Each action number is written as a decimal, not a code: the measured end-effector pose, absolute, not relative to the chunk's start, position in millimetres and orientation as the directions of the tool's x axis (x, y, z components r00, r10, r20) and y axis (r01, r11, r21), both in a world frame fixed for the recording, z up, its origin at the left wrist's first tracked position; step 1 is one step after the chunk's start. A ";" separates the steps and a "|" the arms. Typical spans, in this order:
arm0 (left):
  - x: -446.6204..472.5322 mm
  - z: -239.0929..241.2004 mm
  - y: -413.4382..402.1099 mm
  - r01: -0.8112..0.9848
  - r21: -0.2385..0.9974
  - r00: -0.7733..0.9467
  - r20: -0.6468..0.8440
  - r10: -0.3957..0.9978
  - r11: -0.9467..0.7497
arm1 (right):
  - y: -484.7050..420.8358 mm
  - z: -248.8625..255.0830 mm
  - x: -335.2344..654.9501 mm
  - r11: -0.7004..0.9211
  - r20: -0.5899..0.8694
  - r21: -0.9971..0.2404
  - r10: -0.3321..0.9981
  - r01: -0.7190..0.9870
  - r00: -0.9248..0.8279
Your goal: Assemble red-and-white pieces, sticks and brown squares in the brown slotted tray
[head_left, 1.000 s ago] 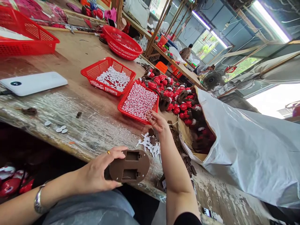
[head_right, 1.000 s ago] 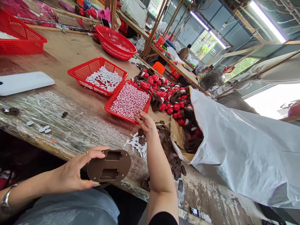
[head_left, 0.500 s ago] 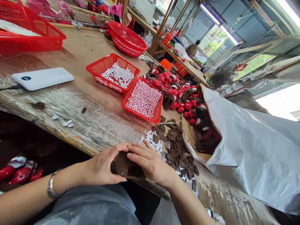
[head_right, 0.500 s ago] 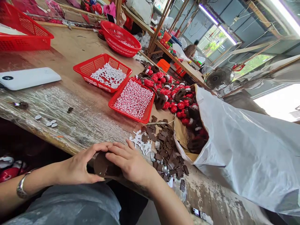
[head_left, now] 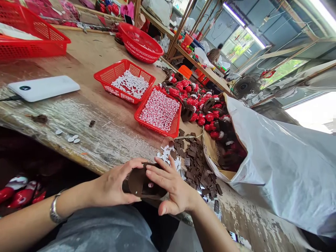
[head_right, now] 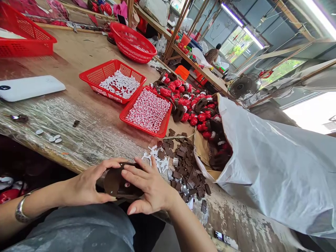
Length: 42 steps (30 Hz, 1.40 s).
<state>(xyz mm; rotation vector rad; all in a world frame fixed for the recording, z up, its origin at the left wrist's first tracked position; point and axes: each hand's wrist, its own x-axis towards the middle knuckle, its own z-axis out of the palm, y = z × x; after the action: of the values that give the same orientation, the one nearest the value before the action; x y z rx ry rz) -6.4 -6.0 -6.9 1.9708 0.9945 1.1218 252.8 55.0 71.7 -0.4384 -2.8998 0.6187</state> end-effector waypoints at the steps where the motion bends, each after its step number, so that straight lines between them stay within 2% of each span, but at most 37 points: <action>1: -6.3 -7.7 -5.7 0.289 0.818 0.338 0.400 0.852 -0.498 | 53.7 71.0 253.5 0.854 0.086 -0.430 0.362 0.294 -0.928; 4: -6.2 -9.0 -5.6 0.285 0.819 0.316 0.410 0.856 -0.498 | 47.8 70.4 251.2 0.789 0.130 -0.442 0.526 0.426 -0.840; 6: -6.4 -8.7 -5.9 0.292 0.817 0.320 0.406 0.856 -0.497 | 43.5 72.8 246.7 0.765 0.161 -0.445 0.580 0.466 -0.799; 9: -6.9 -9.1 -6.2 0.298 0.826 0.329 0.383 0.863 -0.479 | 37.4 80.3 238.9 0.786 0.157 -0.433 0.548 0.442 -0.822; 13: -6.6 -15.2 -6.5 0.266 0.844 0.308 0.382 0.871 -0.465 | 24.9 87.6 230.1 0.832 0.006 -0.315 0.483 0.457 -0.876; 19: -4.0 -14.1 -7.0 0.264 0.830 0.329 0.402 0.854 -0.492 | 5.5 83.7 221.9 0.804 -0.069 -0.220 0.552 0.553 -0.831; 24: -4.7 -5.0 -6.6 0.297 0.789 0.368 0.425 0.827 -0.538 | 0.4 80.1 222.0 0.831 0.064 -0.124 0.553 0.543 -0.831; 27: -2.3 -6.4 -8.5 0.298 0.806 0.343 0.411 0.845 -0.512 | -9.9 79.1 221.5 0.790 0.172 -0.101 0.613 0.605 -0.771; 30: 5.3 -10.1 -14.2 0.331 0.812 0.225 0.427 0.876 -0.481 | -23.2 79.8 220.2 0.702 0.204 -0.176 0.712 0.690 -0.672; 32: 11.3 -11.0 -18.7 0.357 0.795 0.178 0.457 0.871 -0.490 | -29.5 80.9 219.6 0.670 0.146 -0.238 0.740 0.703 -0.657; 35: 17.0 -10.1 -22.9 0.388 0.763 0.197 0.480 0.855 -0.518 | -33.6 82.8 219.0 0.655 0.013 -0.308 0.728 0.690 -0.686; 37: 18.3 -10.1 -23.5 0.420 0.750 0.197 0.475 0.858 -0.512 | -34.8 82.7 218.4 0.633 -0.002 -0.371 0.731 0.680 -0.682; 40: 19.4 -12.6 -23.9 0.450 0.748 0.159 0.471 0.868 -0.488 | -37.5 77.6 216.7 0.504 0.027 -0.599 0.789 0.622 -0.614; 42: 20.6 -14.7 -24.7 0.457 0.744 0.140 0.480 0.866 -0.487 | -39.9 70.8 214.8 0.300 -0.031 -0.791 0.851 0.533 -0.524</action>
<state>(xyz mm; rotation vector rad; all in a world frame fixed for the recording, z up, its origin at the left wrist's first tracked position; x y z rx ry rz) 20.6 -24.7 -14.7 2.0025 1.2668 1.3006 214.8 -39.9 70.8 -1.2379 -2.1772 1.0934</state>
